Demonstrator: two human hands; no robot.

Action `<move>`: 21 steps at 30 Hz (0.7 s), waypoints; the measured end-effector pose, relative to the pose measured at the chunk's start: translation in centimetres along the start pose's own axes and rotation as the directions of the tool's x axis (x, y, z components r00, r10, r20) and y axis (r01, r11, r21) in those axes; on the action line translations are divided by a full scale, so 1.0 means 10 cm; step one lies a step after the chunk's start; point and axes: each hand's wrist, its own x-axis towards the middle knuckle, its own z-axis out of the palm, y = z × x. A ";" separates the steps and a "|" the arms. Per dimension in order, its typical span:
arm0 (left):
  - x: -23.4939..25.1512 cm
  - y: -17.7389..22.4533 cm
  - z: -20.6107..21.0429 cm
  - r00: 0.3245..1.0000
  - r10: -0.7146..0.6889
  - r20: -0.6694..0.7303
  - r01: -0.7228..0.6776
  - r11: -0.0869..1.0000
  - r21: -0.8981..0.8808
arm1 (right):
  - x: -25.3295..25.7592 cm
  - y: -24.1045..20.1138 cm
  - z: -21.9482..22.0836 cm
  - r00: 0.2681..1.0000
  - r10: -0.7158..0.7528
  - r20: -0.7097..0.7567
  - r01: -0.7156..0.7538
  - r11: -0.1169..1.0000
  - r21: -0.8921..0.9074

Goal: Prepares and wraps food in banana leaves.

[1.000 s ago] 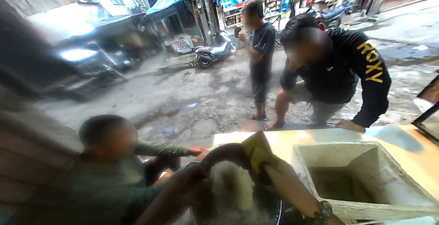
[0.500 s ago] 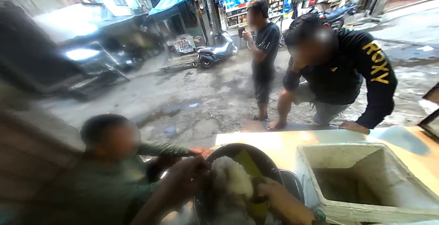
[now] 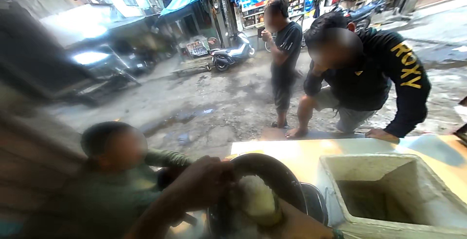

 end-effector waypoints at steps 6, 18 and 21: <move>0.11 0.28 -0.15 0.986 0.143 0.080 -0.152 0.981 0.117 | -0.02 0.01 -0.01 0.999 -0.025 0.044 0.028 0.998 -0.065; -0.10 0.92 -0.20 0.821 0.369 -0.436 -0.010 0.773 0.634 | 0.03 0.23 0.06 0.911 -0.337 -0.237 0.308 0.939 -0.150; 0.03 0.96 -0.10 0.839 0.444 -0.314 -0.133 0.727 0.673 | 0.01 0.26 0.08 0.880 -0.390 -0.271 0.334 0.914 -0.230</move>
